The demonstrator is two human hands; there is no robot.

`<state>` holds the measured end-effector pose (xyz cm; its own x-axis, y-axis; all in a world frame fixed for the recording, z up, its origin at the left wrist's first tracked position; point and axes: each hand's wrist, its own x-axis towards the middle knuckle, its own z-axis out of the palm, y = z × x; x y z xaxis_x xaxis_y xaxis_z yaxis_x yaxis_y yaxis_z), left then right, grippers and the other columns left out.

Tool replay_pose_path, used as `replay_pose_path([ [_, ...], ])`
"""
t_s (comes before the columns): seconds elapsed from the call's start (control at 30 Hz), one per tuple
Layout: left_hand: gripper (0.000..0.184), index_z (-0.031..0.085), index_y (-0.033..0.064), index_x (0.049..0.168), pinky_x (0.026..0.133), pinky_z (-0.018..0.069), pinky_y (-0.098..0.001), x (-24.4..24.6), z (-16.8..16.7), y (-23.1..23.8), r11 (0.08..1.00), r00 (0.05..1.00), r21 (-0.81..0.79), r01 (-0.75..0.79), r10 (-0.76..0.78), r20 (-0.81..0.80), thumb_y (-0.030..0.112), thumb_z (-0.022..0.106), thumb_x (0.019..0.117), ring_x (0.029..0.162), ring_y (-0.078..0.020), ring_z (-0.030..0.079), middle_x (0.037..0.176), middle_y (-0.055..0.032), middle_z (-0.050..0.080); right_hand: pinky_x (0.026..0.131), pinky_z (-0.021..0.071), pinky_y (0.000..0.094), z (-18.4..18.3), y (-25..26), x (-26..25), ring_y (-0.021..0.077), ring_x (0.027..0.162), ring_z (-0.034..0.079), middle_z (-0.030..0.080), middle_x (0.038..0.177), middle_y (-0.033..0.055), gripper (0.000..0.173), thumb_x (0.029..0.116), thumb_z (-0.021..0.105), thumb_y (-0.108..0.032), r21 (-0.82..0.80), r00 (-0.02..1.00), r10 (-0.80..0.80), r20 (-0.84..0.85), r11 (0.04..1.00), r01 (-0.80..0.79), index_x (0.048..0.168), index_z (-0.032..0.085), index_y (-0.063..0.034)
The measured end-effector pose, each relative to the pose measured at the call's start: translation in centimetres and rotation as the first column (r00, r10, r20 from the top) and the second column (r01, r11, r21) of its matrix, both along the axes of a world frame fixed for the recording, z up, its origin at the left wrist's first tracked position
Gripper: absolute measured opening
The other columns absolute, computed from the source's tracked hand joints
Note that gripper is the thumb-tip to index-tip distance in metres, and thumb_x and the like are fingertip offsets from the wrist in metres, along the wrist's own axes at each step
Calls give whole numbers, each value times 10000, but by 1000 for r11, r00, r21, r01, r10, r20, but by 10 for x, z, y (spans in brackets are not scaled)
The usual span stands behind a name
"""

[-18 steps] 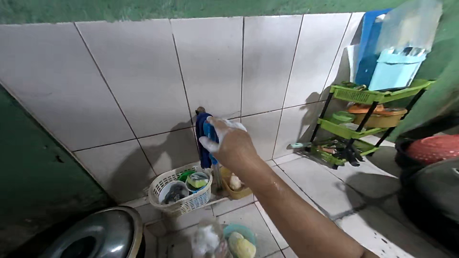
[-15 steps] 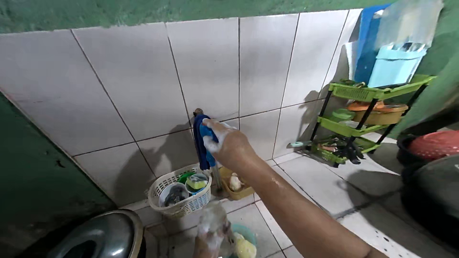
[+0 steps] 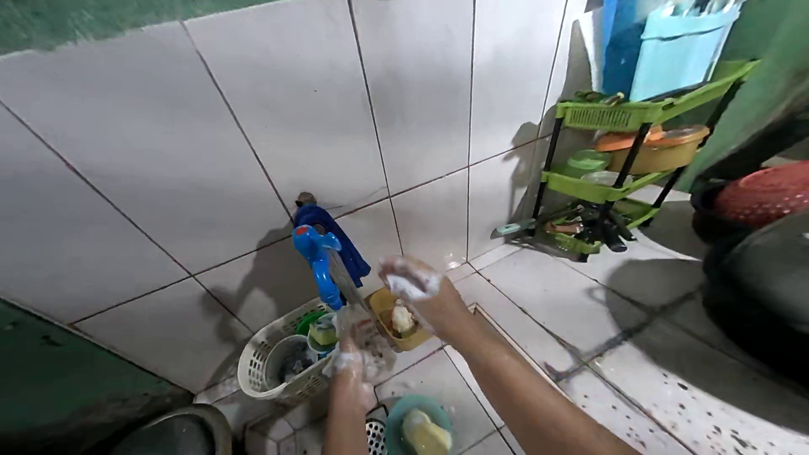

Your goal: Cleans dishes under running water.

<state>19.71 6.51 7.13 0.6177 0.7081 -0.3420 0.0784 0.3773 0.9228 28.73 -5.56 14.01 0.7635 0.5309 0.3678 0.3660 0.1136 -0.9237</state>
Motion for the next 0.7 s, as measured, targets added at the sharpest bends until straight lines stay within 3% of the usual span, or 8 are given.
replay_pose_path([
  [0.07, 471, 553, 90, 1258, 677, 550, -303, 9, -4, 3, 999, 994, 25, 43, -45, 96, 462, 310, 1101, 796, -131, 621, 953, -54, 629, 925, 580, 367, -38, -10, -3, 169, 1043, 695, 694, 1228, 114, 289, 1044, 555, -155, -33, 991, -24, -131, 999, 20, 1274, 669, -20],
  [0.1, 493, 554, 97, 1256, 670, 549, -308, 13, -4, 4, 998, 989, 18, 68, -70, 129, 485, 293, 1098, 790, -128, 620, 941, -47, 625, 912, 584, 381, -54, -15, -5, 179, 1021, 700, 698, 1213, 117, 282, 1049, 547, -156, -62, 983, -30, -179, 998, 19, 1262, 671, -21],
  [0.2, 591, 526, 71, 1358, 814, 543, -423, 15, -6, 5, 997, 995, 44, 58, -61, 73, 537, 286, 1084, 971, -209, 614, 1122, -123, 621, 867, 585, 362, -89, -28, -15, 166, 940, 696, 703, 1126, 111, 252, 1053, 550, -140, -119, 947, -32, -321, 993, -7, 1233, 677, -18],
  [0.3, 508, 490, 35, 1391, 858, 538, -416, 9, -11, 7, 982, 996, 172, 83, -88, 21, 420, 317, 1109, 1012, -213, 609, 1161, -145, 601, 761, 595, 302, -111, -31, -21, 124, 794, 689, 704, 956, 75, 230, 1047, 538, -132, -97, 897, -10, -443, 995, -36, 1163, 679, 8],
  [0.37, 387, 485, -26, 1371, 850, 544, -390, 0, -12, 6, 959, 995, 266, 98, -96, -23, 239, 458, 1090, 986, -215, 618, 1143, -174, 603, 724, 588, 270, -108, -31, -24, 101, 745, 675, 689, 907, 61, 227, 1055, 534, -140, -115, 866, -2, -500, 991, -64, 1134, 671, 23],
  [0.43, 547, 389, -48, 1461, 950, 529, -387, -20, -17, 5, 931, 991, 339, 135, -130, -37, 143, 614, 1001, 1129, -227, 609, 1312, -214, 570, 684, 576, 255, -100, -25, -24, 92, 696, 659, 672, 856, 53, 229, 1073, 516, -149, -104, 843, 11, -537, 991, -80, 1113, 657, 26],
  [0.5, 715, 327, -54, 1499, 972, 536, -339, -41, -24, 1, 907, 992, 404, 120, -127, -9, 117, 697, 912, 1155, -182, 620, 1343, -203, 569, 658, 574, 268, -94, -13, -22, 107, 676, 652, 659, 846, 57, 267, 1096, 473, -180, -44, 803, 62, -593, 993, -109, 1127, 644, 23],
  [0.7, 775, 236, -78, 1524, 985, 519, -321, -105, -51, -16, 939, 1000, 344, -3, 13, -25, 9, 682, 896, 1165, -185, 597, 1361, -249, 517, 626, 527, 241, -94, 56, -16, 94, 659, 584, 585, 814, 18, 174, 1089, 456, -153, 223, 497, 333, -801, 937, -269, 1127, 580, -38],
])
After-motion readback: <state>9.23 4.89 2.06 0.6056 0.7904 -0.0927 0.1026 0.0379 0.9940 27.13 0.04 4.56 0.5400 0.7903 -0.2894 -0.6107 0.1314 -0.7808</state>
